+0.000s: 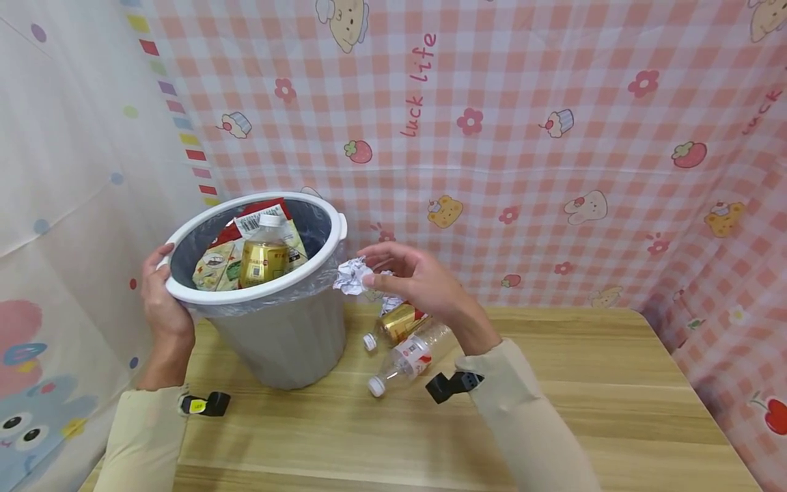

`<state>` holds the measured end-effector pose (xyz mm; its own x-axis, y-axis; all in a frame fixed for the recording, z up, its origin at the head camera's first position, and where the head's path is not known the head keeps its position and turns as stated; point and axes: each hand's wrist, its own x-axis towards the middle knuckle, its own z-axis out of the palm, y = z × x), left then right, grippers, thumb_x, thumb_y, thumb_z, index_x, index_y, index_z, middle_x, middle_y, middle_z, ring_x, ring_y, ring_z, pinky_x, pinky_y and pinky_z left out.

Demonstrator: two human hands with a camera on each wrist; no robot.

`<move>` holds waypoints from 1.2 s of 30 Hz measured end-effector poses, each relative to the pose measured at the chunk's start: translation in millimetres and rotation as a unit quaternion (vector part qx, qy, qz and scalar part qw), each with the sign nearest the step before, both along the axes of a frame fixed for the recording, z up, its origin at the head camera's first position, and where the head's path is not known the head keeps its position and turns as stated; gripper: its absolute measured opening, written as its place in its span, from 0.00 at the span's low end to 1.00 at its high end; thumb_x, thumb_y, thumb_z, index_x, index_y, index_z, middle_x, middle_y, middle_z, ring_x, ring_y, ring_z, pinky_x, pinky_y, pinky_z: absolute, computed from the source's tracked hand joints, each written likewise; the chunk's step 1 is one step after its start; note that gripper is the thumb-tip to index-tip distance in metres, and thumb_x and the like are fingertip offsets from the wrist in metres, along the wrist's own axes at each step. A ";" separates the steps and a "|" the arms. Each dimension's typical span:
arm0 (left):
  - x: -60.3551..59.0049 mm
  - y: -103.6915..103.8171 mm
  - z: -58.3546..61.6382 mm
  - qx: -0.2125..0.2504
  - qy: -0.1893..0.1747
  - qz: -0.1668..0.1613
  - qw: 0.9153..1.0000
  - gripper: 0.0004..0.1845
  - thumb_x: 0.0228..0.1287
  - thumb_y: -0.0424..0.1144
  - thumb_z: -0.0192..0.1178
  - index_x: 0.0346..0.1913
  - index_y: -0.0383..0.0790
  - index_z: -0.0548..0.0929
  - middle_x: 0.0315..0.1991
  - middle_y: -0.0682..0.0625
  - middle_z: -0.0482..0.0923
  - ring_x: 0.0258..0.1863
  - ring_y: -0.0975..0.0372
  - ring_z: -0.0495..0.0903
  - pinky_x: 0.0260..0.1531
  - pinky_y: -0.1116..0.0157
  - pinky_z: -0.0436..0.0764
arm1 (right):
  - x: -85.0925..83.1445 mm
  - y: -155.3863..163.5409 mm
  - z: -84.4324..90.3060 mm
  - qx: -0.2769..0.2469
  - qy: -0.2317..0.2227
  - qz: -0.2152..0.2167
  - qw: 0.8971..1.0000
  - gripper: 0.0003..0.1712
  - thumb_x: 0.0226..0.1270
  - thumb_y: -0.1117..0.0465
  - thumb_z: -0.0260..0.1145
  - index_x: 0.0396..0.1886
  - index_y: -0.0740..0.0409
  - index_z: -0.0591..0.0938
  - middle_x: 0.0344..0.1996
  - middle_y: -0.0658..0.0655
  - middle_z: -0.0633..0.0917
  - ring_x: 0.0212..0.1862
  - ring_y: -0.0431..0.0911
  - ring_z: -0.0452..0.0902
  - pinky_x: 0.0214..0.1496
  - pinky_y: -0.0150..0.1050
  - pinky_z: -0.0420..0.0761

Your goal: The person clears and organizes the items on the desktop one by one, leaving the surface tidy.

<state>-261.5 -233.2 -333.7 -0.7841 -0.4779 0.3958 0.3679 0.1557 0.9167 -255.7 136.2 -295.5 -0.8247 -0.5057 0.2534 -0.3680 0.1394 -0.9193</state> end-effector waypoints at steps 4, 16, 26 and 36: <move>0.1 0.4 -0.2 -0.003 -0.001 -0.001 1.000 0.24 0.76 0.47 0.35 0.69 0.51 0.66 0.67 0.51 0.68 0.59 0.56 0.71 0.56 0.66 0.77 | -2.1 -4.4 6.9 -0.008 -0.004 0.001 1.000 0.24 0.69 0.57 0.65 0.64 0.52 0.77 0.57 0.54 0.79 0.56 0.51 0.77 0.54 0.46 0.80; -0.9 0.6 -0.4 0.010 0.010 -0.006 1.000 0.24 0.75 0.47 0.35 0.69 0.50 0.67 0.67 0.50 0.69 0.61 0.55 0.70 0.61 0.62 0.74 | -9.1 -26.2 36.1 -0.024 0.020 -0.009 0.999 0.23 0.68 0.57 0.66 0.62 0.50 0.78 0.54 0.53 0.83 0.55 0.48 0.78 0.60 0.47 0.76; -1.5 1.4 -1.1 0.007 0.016 0.006 1.000 0.24 0.75 0.45 0.34 0.68 0.48 0.69 0.67 0.49 0.68 0.62 0.56 0.69 0.62 0.63 0.71 | -20.3 -52.2 46.9 -0.036 0.005 -0.022 0.999 0.23 0.66 0.54 0.68 0.61 0.46 0.79 0.55 0.51 0.82 0.57 0.45 0.78 0.62 0.47 0.74; -1.9 0.7 -0.8 0.006 0.014 0.007 1.000 0.24 0.75 0.45 0.34 0.68 0.48 0.69 0.67 0.49 0.69 0.62 0.56 0.69 0.60 0.63 0.70 | -29.7 -78.1 51.0 -0.038 0.003 -0.037 0.999 0.25 0.66 0.52 0.68 0.62 0.45 0.78 0.56 0.51 0.81 0.57 0.44 0.77 0.63 0.45 0.74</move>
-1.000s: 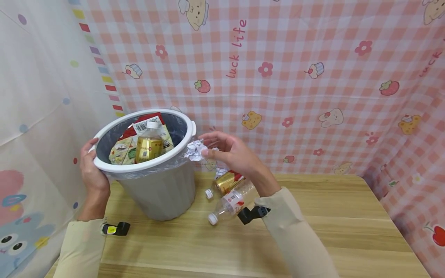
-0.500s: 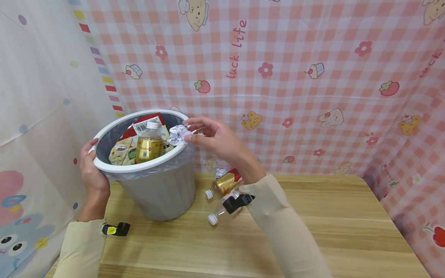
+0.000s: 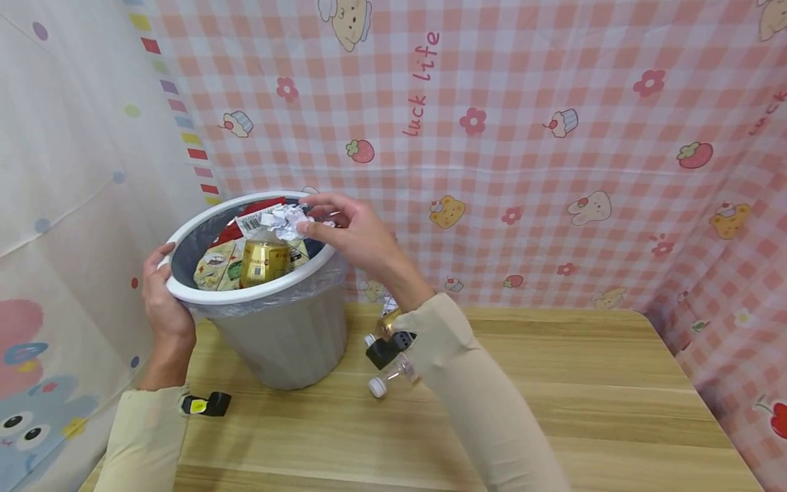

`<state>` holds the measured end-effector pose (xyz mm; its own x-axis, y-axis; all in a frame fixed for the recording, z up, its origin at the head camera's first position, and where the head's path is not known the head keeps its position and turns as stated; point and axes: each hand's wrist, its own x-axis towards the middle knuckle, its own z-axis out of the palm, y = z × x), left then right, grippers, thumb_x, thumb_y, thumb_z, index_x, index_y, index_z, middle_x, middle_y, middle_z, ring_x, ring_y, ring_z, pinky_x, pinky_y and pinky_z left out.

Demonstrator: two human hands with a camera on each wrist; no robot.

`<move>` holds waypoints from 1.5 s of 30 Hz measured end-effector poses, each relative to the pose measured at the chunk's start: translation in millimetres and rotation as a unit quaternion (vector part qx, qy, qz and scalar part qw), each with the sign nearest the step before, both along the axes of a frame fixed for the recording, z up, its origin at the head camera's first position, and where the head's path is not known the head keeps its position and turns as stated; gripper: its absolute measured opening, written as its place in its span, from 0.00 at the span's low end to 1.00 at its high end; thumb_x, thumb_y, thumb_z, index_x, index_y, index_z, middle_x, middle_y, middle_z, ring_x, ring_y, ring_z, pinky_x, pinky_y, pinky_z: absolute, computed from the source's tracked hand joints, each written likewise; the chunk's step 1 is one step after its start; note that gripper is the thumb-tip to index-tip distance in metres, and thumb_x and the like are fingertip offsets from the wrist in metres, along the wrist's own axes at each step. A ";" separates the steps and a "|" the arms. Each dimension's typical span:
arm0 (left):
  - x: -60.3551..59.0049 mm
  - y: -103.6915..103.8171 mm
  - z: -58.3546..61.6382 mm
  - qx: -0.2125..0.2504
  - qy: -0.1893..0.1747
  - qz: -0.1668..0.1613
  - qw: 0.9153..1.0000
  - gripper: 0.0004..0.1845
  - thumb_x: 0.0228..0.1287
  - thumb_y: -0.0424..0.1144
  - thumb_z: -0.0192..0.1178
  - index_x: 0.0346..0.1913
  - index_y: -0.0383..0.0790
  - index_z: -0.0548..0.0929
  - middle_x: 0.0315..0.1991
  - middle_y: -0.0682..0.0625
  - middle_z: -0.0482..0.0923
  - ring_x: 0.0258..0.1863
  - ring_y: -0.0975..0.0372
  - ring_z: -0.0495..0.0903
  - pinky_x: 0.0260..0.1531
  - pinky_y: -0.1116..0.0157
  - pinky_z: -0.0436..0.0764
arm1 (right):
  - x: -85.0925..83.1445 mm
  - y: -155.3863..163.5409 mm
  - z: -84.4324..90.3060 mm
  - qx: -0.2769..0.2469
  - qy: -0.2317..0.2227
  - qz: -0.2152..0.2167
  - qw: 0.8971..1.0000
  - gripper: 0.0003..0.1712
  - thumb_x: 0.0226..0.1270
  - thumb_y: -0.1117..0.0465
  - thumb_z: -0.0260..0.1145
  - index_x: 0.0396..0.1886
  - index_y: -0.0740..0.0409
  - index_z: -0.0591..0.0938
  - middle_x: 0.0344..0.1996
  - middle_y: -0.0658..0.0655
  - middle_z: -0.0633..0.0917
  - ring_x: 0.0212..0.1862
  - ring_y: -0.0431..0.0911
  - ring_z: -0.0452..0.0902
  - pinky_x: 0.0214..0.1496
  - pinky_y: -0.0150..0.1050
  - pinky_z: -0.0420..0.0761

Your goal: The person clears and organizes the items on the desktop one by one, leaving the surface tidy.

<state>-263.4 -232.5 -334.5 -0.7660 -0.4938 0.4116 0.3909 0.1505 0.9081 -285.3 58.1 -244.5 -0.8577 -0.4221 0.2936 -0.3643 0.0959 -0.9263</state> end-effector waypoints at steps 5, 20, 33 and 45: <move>-0.5 0.3 -0.3 -0.005 -0.004 -0.002 1.000 0.24 0.75 0.46 0.33 0.68 0.49 0.68 0.66 0.49 0.69 0.61 0.56 0.69 0.59 0.63 0.71 | -3.8 -9.1 1.0 0.009 -0.007 -0.015 1.000 0.25 0.66 0.53 0.69 0.62 0.45 0.79 0.56 0.51 0.81 0.57 0.44 0.77 0.60 0.45 0.75; -0.6 -0.6 -1.4 -0.004 -0.006 -0.001 1.000 0.24 0.75 0.46 0.34 0.68 0.50 0.69 0.66 0.49 0.69 0.59 0.56 0.71 0.55 0.66 0.73 | -13.3 -28.9 -11.0 0.041 0.019 -0.012 0.999 0.22 0.66 0.54 0.69 0.59 0.50 0.79 0.50 0.52 0.83 0.50 0.45 0.79 0.51 0.41 0.79; -0.3 -0.7 -0.1 -0.008 -0.008 -0.001 1.000 0.24 0.75 0.46 0.34 0.68 0.50 0.68 0.67 0.50 0.68 0.61 0.56 0.70 0.60 0.63 0.72 | -12.6 -29.7 -14.3 0.041 0.027 -0.018 0.999 0.23 0.67 0.54 0.68 0.60 0.51 0.79 0.50 0.53 0.82 0.49 0.45 0.78 0.50 0.39 0.78; 0.2 0.9 0.2 -0.003 -0.001 -0.001 1.000 0.24 0.75 0.45 0.34 0.68 0.49 0.69 0.65 0.49 0.69 0.59 0.55 0.71 0.56 0.65 0.74 | -11.9 -27.4 -18.0 0.046 0.034 -0.023 0.998 0.25 0.67 0.53 0.68 0.63 0.50 0.77 0.56 0.55 0.79 0.49 0.46 0.77 0.50 0.39 0.78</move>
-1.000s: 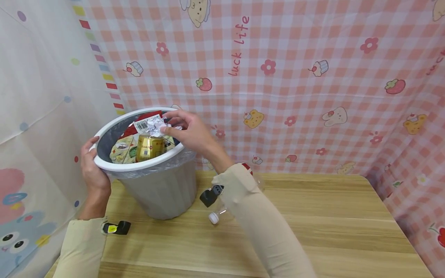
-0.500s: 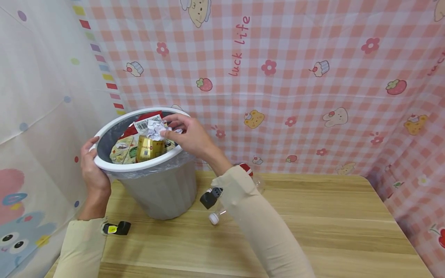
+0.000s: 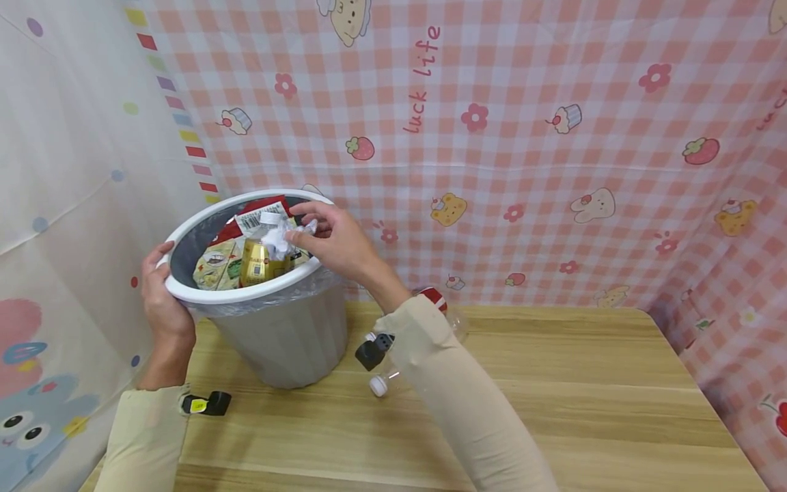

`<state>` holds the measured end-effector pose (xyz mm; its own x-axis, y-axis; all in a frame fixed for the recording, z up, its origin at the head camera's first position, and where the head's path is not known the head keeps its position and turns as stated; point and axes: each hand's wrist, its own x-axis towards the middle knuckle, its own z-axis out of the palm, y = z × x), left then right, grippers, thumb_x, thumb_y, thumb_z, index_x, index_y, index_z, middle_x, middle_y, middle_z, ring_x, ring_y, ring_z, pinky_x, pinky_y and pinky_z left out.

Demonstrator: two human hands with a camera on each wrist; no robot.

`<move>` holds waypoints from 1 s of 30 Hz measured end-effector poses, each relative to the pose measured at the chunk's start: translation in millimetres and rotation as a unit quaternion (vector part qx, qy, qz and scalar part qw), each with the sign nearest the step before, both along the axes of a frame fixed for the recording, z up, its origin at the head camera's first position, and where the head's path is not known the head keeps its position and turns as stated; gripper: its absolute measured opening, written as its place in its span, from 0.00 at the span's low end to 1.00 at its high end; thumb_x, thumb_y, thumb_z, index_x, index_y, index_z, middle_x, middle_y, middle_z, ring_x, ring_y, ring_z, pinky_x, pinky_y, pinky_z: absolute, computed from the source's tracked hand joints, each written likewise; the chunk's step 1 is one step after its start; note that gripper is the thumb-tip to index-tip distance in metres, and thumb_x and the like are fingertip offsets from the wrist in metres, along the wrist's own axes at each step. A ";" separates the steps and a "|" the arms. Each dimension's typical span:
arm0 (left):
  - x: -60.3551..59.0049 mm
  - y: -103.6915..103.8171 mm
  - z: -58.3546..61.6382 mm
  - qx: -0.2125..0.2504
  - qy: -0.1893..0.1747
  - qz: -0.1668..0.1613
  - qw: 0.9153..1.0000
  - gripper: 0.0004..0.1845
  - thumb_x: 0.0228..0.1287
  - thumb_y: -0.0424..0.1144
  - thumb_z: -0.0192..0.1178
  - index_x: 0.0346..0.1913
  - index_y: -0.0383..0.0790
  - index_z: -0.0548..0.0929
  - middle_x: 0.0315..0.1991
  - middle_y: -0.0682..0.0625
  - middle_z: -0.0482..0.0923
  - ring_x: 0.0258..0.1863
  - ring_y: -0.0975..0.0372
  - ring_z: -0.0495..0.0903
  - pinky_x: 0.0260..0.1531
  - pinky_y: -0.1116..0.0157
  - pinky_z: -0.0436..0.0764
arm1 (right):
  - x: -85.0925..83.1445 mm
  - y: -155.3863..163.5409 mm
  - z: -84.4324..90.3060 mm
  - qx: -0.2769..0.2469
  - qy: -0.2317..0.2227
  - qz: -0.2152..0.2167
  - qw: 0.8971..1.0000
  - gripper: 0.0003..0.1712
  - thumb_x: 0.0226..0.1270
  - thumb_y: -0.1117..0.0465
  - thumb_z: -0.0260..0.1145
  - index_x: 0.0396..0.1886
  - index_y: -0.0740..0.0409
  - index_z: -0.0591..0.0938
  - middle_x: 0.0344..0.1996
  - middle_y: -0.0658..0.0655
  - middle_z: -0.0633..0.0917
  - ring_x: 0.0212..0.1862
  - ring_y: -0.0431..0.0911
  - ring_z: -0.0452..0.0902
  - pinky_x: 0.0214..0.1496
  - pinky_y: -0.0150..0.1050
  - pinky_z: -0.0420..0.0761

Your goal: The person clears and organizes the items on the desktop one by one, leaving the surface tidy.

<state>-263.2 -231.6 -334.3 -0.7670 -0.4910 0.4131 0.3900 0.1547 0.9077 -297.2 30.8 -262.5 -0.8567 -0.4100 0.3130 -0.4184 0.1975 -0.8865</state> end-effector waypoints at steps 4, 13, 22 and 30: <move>0.4 0.8 -0.5 0.003 0.003 -0.003 1.000 0.24 0.75 0.45 0.34 0.68 0.49 0.69 0.65 0.49 0.70 0.59 0.55 0.71 0.57 0.65 0.75 | 2.8 4.0 -2.3 -0.004 -0.002 -0.003 1.000 0.24 0.67 0.54 0.67 0.63 0.49 0.77 0.57 0.55 0.77 0.53 0.45 0.76 0.55 0.41 0.78; 0.3 1.3 -0.2 0.003 0.001 0.000 1.000 0.23 0.75 0.45 0.35 0.67 0.49 0.69 0.65 0.50 0.70 0.59 0.55 0.71 0.57 0.65 0.75 | 13.3 28.7 -10.2 -0.063 -0.010 -0.021 0.998 0.22 0.67 0.57 0.67 0.61 0.49 0.79 0.55 0.54 0.79 0.53 0.48 0.77 0.54 0.44 0.79; -0.7 1.4 0.6 0.010 0.009 -0.002 1.000 0.23 0.75 0.44 0.35 0.67 0.48 0.70 0.65 0.49 0.70 0.60 0.55 0.71 0.58 0.64 0.74 | 24.8 63.9 -22.7 -0.087 0.005 -0.032 0.996 0.23 0.69 0.59 0.65 0.62 0.55 0.77 0.58 0.55 0.79 0.58 0.47 0.73 0.63 0.46 0.73; -0.9 1.2 0.6 0.008 0.008 -0.004 1.000 0.23 0.75 0.44 0.34 0.67 0.48 0.69 0.65 0.49 0.70 0.60 0.55 0.71 0.58 0.65 0.74 | 33.9 96.3 -42.8 -0.110 -0.025 -0.034 0.993 0.23 0.71 0.61 0.62 0.64 0.58 0.75 0.59 0.55 0.77 0.58 0.50 0.72 0.62 0.41 0.75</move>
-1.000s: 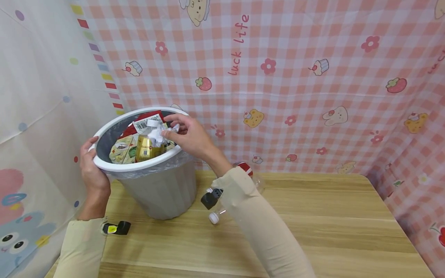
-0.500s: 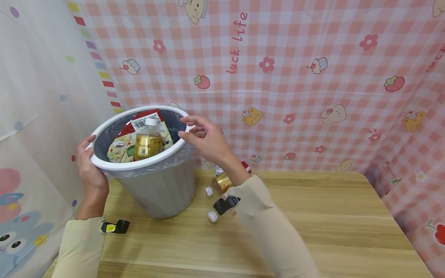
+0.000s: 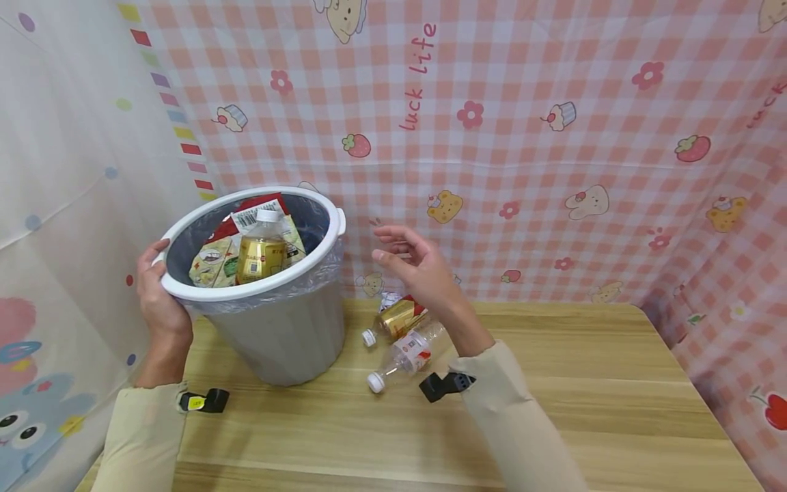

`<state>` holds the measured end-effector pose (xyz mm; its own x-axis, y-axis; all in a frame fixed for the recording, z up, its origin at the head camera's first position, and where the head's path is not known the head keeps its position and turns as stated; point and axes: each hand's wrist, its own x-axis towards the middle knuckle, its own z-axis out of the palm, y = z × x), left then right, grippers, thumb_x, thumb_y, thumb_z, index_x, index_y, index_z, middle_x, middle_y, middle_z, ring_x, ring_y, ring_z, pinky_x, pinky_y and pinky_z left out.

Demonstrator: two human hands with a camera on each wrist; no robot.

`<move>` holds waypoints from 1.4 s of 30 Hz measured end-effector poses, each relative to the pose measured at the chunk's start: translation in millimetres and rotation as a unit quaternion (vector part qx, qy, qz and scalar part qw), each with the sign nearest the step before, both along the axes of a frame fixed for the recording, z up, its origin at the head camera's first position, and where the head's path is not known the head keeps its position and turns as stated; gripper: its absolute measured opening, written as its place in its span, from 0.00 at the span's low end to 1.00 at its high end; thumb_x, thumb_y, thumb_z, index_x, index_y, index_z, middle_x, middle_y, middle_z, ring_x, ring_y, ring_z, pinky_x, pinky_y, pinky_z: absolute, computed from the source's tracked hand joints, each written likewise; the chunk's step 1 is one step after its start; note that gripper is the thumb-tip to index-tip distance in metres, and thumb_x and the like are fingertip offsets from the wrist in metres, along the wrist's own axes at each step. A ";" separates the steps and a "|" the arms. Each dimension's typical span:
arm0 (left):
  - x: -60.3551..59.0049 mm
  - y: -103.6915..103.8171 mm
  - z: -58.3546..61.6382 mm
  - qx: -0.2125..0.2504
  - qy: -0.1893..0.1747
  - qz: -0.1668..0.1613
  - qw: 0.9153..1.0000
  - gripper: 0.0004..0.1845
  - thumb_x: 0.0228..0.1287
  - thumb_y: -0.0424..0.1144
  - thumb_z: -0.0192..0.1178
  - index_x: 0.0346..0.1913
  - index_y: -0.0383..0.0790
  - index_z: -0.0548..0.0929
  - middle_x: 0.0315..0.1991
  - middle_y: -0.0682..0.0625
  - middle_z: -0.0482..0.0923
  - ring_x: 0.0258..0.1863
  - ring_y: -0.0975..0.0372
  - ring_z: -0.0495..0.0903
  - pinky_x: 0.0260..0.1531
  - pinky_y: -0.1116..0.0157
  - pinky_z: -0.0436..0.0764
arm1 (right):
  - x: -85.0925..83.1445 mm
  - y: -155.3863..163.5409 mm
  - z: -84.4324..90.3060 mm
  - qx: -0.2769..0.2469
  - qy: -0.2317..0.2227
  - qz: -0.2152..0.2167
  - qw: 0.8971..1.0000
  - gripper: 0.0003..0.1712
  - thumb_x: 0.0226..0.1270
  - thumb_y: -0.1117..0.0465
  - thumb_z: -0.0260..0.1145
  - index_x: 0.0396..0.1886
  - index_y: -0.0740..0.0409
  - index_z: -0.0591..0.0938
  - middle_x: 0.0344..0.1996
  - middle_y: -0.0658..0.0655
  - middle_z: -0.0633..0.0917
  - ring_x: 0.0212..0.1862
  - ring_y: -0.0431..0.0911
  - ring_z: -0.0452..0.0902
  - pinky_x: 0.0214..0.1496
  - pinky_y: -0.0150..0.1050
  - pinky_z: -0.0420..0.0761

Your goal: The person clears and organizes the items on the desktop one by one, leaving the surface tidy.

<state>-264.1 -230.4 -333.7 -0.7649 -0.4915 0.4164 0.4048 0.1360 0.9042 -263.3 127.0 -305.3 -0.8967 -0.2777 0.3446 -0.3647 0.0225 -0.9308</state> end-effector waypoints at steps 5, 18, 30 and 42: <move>-0.5 0.0 0.2 -0.003 -0.001 0.003 1.000 0.23 0.75 0.45 0.34 0.67 0.49 0.70 0.65 0.49 0.70 0.59 0.56 0.71 0.57 0.65 0.73 | 1.8 18.9 -15.9 0.017 -0.028 -0.026 0.999 0.22 0.72 0.60 0.62 0.64 0.55 0.75 0.58 0.55 0.76 0.59 0.52 0.71 0.59 0.38 0.76; 0.1 -0.2 0.1 -0.002 -0.005 -0.005 1.000 0.23 0.75 0.45 0.35 0.68 0.49 0.68 0.65 0.49 0.70 0.59 0.56 0.71 0.57 0.65 0.75 | 1.8 49.4 -47.6 0.017 -0.055 -0.066 0.996 0.20 0.74 0.59 0.59 0.63 0.55 0.76 0.59 0.54 0.77 0.62 0.53 0.71 0.61 0.36 0.73; 0.6 -0.8 -1.3 -0.002 -0.008 -0.005 1.000 0.24 0.75 0.46 0.34 0.68 0.49 0.68 0.65 0.49 0.69 0.59 0.56 0.71 0.57 0.66 0.75 | -7.0 70.1 -84.1 -0.002 -0.125 -0.109 0.986 0.25 0.74 0.52 0.60 0.65 0.58 0.73 0.59 0.54 0.76 0.59 0.45 0.71 0.58 0.40 0.75; -0.6 -2.1 -1.8 0.000 -0.009 -0.004 1.000 0.24 0.75 0.45 0.35 0.68 0.50 0.68 0.66 0.50 0.69 0.59 0.56 0.71 0.55 0.66 0.76 | -11.0 89.3 -119.0 -0.014 -0.180 -0.153 0.972 0.28 0.76 0.54 0.57 0.70 0.62 0.68 0.62 0.56 0.72 0.65 0.49 0.66 0.61 0.41 0.69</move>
